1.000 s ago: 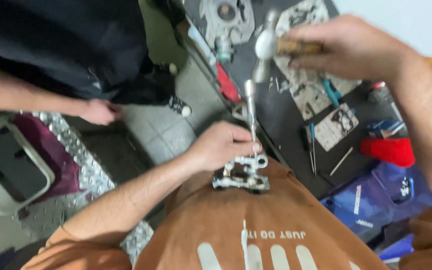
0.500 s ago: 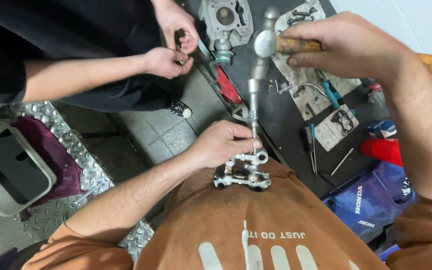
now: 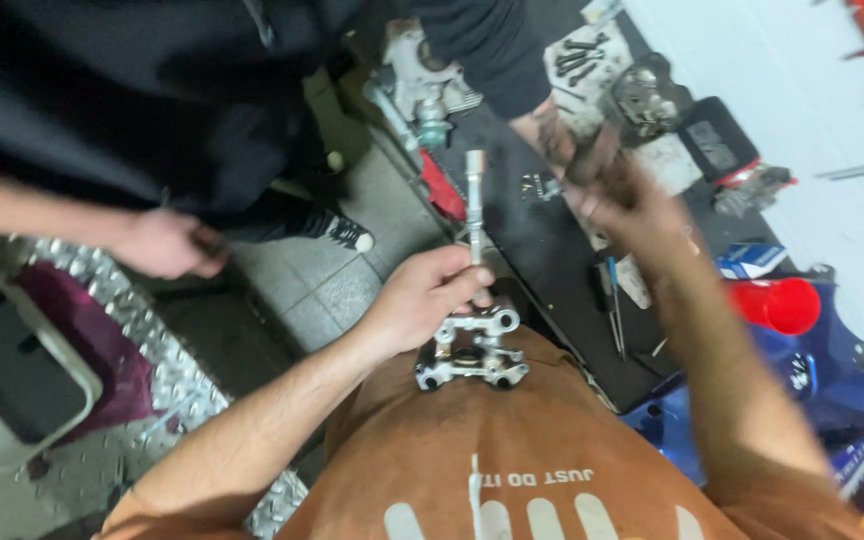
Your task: The person handles a small metallic engine component, taps it with a hammer, and inserts a pin. They then scrape the surface of a larger engine casing with a metal file. A second person assists by handing over a pin.
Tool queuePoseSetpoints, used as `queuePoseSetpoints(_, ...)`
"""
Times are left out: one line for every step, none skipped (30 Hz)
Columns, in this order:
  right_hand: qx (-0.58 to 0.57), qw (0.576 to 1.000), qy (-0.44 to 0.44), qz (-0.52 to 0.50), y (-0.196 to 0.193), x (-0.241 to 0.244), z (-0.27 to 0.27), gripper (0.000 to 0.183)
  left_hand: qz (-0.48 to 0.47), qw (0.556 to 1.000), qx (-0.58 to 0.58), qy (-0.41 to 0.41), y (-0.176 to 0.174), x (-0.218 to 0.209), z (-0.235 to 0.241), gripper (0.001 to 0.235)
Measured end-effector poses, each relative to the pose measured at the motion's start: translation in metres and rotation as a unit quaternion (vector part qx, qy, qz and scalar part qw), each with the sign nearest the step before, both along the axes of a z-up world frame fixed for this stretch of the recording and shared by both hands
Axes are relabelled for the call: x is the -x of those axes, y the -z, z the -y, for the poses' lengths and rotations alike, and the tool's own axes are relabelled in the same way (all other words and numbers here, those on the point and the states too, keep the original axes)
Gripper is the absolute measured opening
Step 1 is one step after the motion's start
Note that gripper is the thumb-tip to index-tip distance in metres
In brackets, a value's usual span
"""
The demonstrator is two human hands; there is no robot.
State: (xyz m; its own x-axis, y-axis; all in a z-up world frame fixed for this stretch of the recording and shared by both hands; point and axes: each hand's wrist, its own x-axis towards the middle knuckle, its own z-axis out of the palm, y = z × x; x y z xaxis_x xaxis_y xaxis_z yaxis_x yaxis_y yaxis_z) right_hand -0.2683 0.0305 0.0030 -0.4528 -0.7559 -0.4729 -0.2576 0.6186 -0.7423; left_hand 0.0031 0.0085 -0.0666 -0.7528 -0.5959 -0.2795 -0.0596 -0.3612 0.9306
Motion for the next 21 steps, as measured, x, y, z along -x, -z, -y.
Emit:
queuePoseSetpoints(0.001,1.000,0.008,-0.003,0.067,0.029,-0.023,0.071,-0.003,1.000,0.001,0.008,-0.001,-0.001,0.000,0.021)
queuePoseSetpoints(0.089,0.993,-0.074,-0.016,0.132,0.054,-0.059,0.061,0.011,1.000,-0.005,0.000,-0.001,-0.001,0.000,0.020)
queuePoseSetpoints(0.178,0.971,-0.159,-0.029,0.194,0.072,-0.102,0.052,0.026,1.000,-0.006,-0.011,-0.002,-0.002,0.002,0.020)
queuePoseSetpoints(0.181,0.971,-0.154,-0.033,0.212,0.069,-0.120,0.052,0.024,1.000,-0.003,-0.005,0.000,-0.001,0.004,0.020)
queuePoseSetpoints(0.105,0.982,-0.125,-0.098,0.231,0.062,-0.141,0.053,0.032,0.999,-0.018,-0.008,0.002,0.000,0.005,0.019)
queuePoseSetpoints(0.027,0.982,-0.094,-0.159,0.250,0.055,-0.163,0.054,0.042,0.999,-0.033,-0.010,0.004,0.002,0.007,0.018)
queuePoseSetpoints(0.028,0.984,-0.080,-0.159,0.263,0.054,-0.172,0.054,0.043,0.999,-0.030,0.004,0.007,0.006,0.007,0.018)
queuePoseSetpoints(0.048,0.970,-0.110,-0.211,0.275,0.053,-0.182,0.052,0.033,0.999,-0.039,0.009,0.011,0.010,0.007,0.018)
queuePoseSetpoints(0.066,0.953,-0.141,-0.262,0.286,0.051,-0.191,0.050,0.023,0.998,-0.049,0.013,0.014,0.013,0.008,0.017)
queuePoseSetpoints(0.065,0.954,-0.128,-0.263,0.290,0.051,-0.187,0.050,0.024,0.998,-0.046,0.026,0.013,0.021,0.010,0.017)
queuePoseSetpoints(0.028,0.952,-0.126,-0.278,0.295,0.048,-0.185,0.049,0.017,0.998,-0.048,0.038,0.012,0.025,0.009,0.017)
queuePoseSetpoints(-0.010,0.948,-0.123,-0.293,0.300,0.045,-0.183,0.048,0.010,0.997,-0.050,0.050,0.012,0.029,0.009,0.016)
queuePoseSetpoints(-0.011,0.950,-0.120,-0.287,0.303,0.044,-0.179,0.048,0.017,0.997,-0.051,0.054,0.010,0.033,0.008,0.016)
queuePoseSetpoints(-0.033,0.944,-0.104,-0.311,0.306,0.043,-0.175,0.043,0.014,0.996,-0.049,0.066,0.008,0.037,0.008,0.015)
queuePoseSetpoints(-0.052,0.936,-0.088,-0.336,0.310,0.044,-0.168,0.039,0.011,0.996,-0.044,0.078,0.007,0.042,0.009,0.014)
queuePoseSetpoints(-0.051,0.939,-0.084,-0.331,0.309,0.044,-0.167,0.039,0.016,0.996,-0.043,0.081,0.004,0.045,0.009,0.014)
queuePoseSetpoints(-0.045,0.935,-0.082,-0.342,0.305,0.046,-0.164,0.040,0.019,0.995,-0.036,0.090,0.001,0.049,0.010,0.014)
queuePoseSetpoints(-0.039,0.931,-0.080,-0.353,0.302,0.047,-0.161,0.042,0.022,0.994,-0.030,0.100,-0.002,0.053,0.011,0.014)
queuePoseSetpoints(-0.039,0.933,-0.081,-0.350,0.298,0.046,-0.161,0.042,0.026,0.994,-0.031,0.098,0.001,0.055,0.010,0.014)
queuePoseSetpoints(0.004,0.920,-0.084,-0.383,0.294,0.045,-0.160,0.046,0.027,0.994,-0.027,0.103,0.003,0.056,0.009,0.014)
queuePoseSetpoints(0.049,0.904,-0.090,-0.415,0.289,0.047,-0.157,0.051,0.028,0.994,-0.022,0.105,0.006,0.057,0.009,0.015)
